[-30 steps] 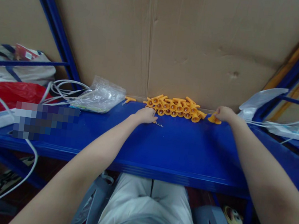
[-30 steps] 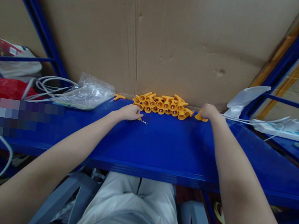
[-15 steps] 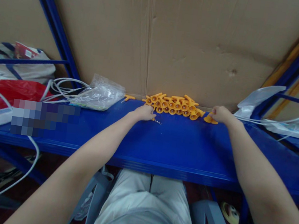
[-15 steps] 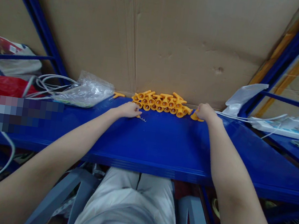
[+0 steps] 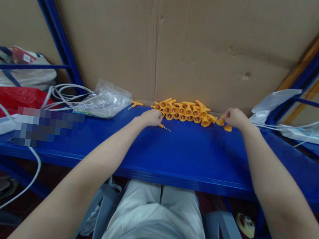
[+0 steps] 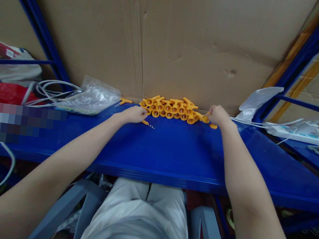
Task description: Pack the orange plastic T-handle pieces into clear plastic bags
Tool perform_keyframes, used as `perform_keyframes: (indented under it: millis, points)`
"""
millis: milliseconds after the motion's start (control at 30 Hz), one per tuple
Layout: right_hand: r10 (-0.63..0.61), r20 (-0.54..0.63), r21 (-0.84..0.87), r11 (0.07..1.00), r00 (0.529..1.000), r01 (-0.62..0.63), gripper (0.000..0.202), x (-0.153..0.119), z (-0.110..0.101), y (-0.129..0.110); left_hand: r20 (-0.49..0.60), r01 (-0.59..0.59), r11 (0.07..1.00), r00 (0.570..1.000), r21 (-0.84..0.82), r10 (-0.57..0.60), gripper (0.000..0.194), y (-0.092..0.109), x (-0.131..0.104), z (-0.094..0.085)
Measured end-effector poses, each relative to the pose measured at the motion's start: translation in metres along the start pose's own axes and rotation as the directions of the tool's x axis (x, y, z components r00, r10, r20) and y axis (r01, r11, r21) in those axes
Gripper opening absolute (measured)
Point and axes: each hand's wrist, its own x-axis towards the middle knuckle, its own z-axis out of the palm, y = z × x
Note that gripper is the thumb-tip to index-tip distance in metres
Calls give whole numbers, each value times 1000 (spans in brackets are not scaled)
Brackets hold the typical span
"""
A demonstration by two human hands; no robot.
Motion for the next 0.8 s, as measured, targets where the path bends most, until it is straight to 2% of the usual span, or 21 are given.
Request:
perform_keyframes:
  millis: [100, 200, 333, 467, 567, 667, 733, 800]
  points:
    - [13, 43, 9, 1000, 999, -13, 14, -4, -9, -13, 5, 116, 988, 993, 99, -117, 36, -4, -6, -11]
    - [4, 88, 2, 1000, 996, -4, 14, -7, -12, -22, 75, 179, 969, 978, 171, -194, 43, -11, -10, -18]
    - [18, 99, 1, 1000, 995, -18, 15, -10, -12, -26, 180, 87, 989, 978, 121, -108, 42, -19, -6, -15]
    - [48, 177, 59, 996, 983, -60, 26, -14, -14, -27, 190, 10, 1000, 982, -23, -6, 45, -19, -2, -9]
    - [62, 267, 113, 989, 962, -95, 33, -17, -16, -30, 208, -10, 995, 978, -100, 30, 57, -14, -5, -10]
    - [74, 291, 120, 986, 954, -113, 34, -17, -17, -31, 268, -16, 992, 962, -122, 48, 67, -6, -10, -12]
    - [68, 304, 119, 987, 950, -109, 34, -16, -16, -30, 287, -20, 992, 956, -128, 57, 67, -1, -13, -13]
    - [56, 319, 124, 987, 946, -100, 32, -14, -14, -26, 276, -32, 991, 959, -131, 68, 59, 3, -14, -13]
